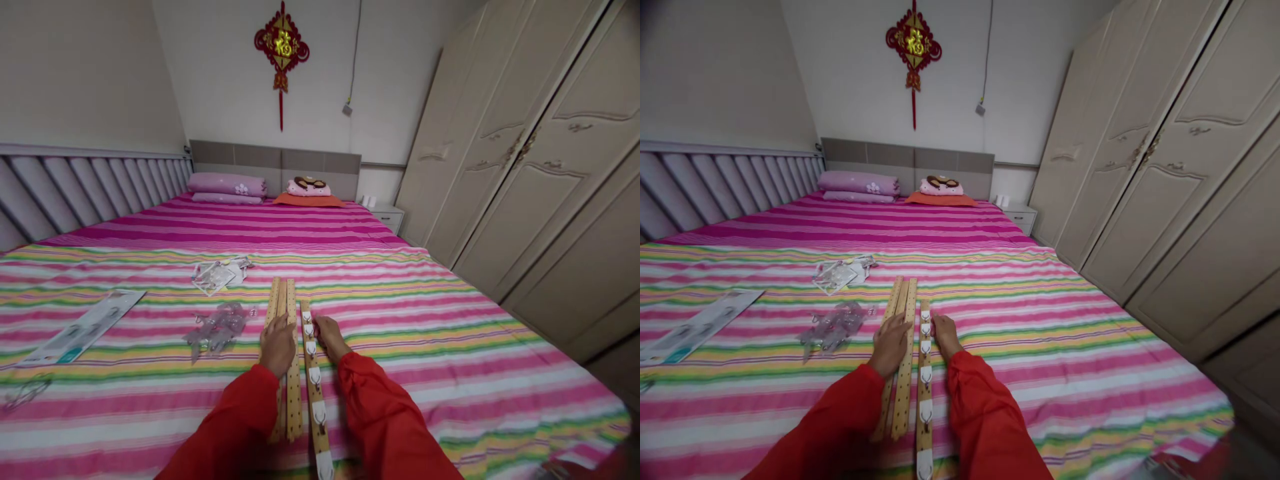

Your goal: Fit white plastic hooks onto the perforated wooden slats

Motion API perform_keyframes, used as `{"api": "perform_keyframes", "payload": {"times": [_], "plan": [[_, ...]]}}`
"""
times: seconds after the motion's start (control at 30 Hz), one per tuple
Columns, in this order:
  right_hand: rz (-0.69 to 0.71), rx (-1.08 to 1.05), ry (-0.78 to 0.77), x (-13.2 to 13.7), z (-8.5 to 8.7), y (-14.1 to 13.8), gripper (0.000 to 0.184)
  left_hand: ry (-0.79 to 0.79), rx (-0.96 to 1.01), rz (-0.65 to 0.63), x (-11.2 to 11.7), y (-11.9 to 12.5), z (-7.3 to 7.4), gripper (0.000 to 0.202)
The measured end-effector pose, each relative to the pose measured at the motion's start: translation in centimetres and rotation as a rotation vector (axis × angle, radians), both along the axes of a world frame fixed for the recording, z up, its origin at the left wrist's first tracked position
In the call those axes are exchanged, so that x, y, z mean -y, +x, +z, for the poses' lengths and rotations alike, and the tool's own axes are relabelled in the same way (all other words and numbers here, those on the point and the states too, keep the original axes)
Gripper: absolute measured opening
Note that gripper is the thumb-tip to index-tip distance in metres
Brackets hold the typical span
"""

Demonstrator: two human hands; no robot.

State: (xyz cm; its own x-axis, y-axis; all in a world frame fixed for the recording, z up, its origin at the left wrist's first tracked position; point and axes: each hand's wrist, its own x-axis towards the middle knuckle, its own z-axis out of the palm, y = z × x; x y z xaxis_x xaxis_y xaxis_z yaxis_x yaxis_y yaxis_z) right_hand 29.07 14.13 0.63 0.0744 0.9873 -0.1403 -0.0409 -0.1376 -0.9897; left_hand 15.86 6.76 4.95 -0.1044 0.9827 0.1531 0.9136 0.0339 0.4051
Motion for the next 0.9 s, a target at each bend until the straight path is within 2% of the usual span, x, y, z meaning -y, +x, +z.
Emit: {"api": "perform_keyframes", "payload": {"times": [0.2,0.33,0.5,0.63,0.9], "plan": [[-0.003,-0.01,0.016,2.8,-0.9,0.6,0.041,0.05,-0.016,-0.094,4.3,1.1,-0.7,0.046],[0.016,0.097,0.083,4.1,-1.5,1.1,0.045,0.004,-0.026,-0.106,4.6,2.4,-1.7,0.044],[0.058,0.158,0.14,5.3,-1.4,1.4,0.048,-0.051,-0.026,-0.064,4.2,3.0,-2.7,0.045],[0.025,0.122,0.163,6.4,-1.2,1.3,0.05,-0.08,-0.02,-0.071,4.9,3.0,-2.3,0.046],[-0.025,0.115,0.156,9.9,-0.9,2.3,0.048,-0.103,0.0,-0.163,7.9,3.3,-2.0,0.052]]}}
